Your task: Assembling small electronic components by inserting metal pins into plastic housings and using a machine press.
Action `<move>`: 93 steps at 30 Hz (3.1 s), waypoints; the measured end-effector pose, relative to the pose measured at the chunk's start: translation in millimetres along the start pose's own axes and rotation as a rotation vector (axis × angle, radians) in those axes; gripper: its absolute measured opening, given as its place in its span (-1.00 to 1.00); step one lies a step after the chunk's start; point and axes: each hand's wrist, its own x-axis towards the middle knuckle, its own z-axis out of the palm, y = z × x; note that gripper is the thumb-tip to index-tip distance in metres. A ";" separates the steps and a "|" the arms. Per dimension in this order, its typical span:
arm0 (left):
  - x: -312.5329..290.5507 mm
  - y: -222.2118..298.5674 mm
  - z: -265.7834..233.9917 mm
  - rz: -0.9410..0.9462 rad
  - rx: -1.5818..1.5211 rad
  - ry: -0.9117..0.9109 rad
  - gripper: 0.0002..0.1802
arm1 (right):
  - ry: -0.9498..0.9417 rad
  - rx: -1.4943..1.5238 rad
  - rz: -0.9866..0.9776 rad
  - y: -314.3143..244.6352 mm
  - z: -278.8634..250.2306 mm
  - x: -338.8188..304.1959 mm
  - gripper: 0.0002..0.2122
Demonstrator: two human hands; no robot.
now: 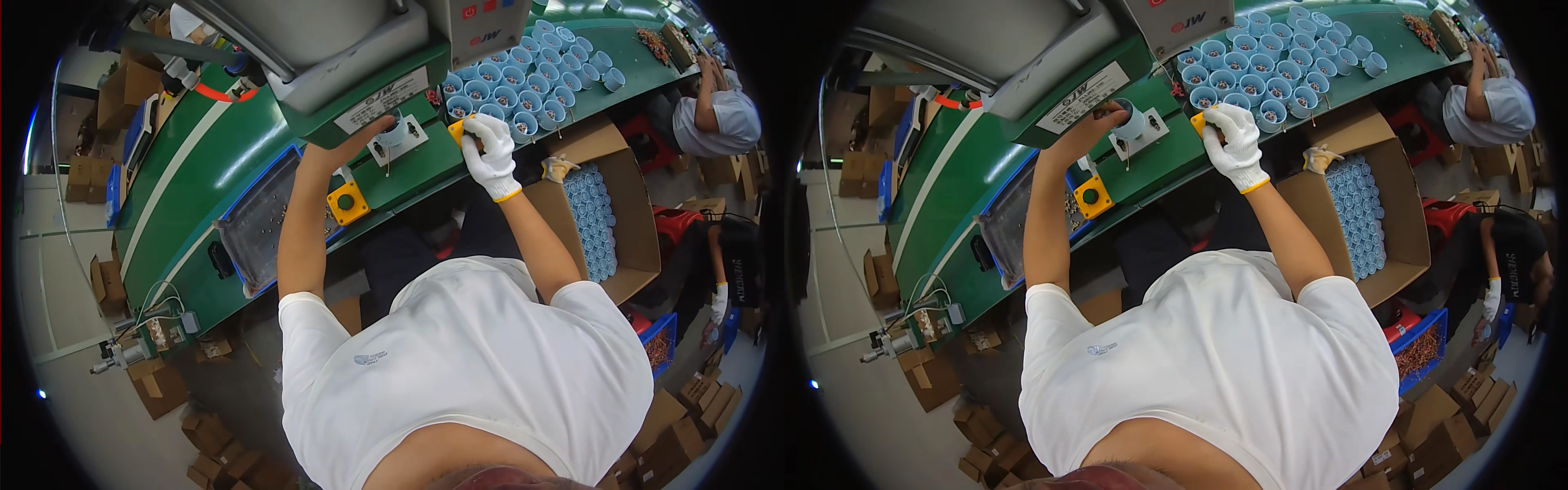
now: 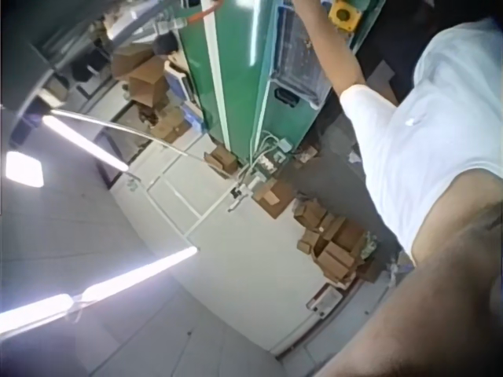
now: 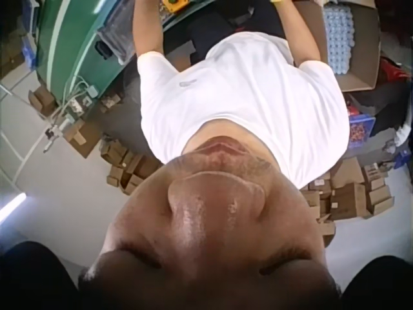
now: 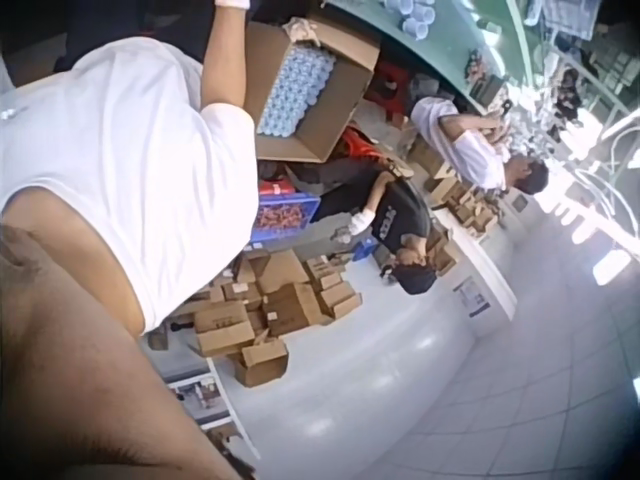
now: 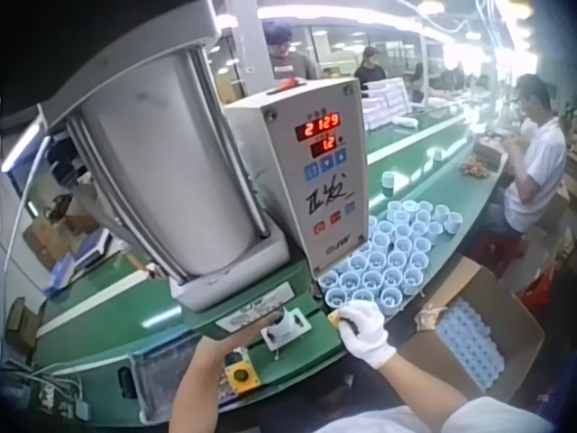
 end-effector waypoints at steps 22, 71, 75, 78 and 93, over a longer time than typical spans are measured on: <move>-130.4 -40.6 26.7 -0.071 0.067 0.408 -0.70 | -0.052 -0.029 -0.057 -4.0 4.4 -0.9 -0.67; -244.8 -116.5 -74.8 -0.215 0.221 0.388 -0.83 | -0.405 -0.078 0.257 -18.2 4.2 21.0 -0.78; -191.9 -83.7 -8.5 -0.101 0.060 0.355 -0.82 | -0.584 -0.142 0.250 -41.0 8.4 30.4 -0.63; -164.6 -54.0 24.3 -0.016 0.014 0.394 -0.85 | -0.615 -0.171 0.062 -86.9 45.3 68.7 -0.59; -127.4 -22.9 46.5 -0.160 0.038 0.376 -0.86 | -0.099 -0.585 -0.150 94.9 5.0 104.8 -0.49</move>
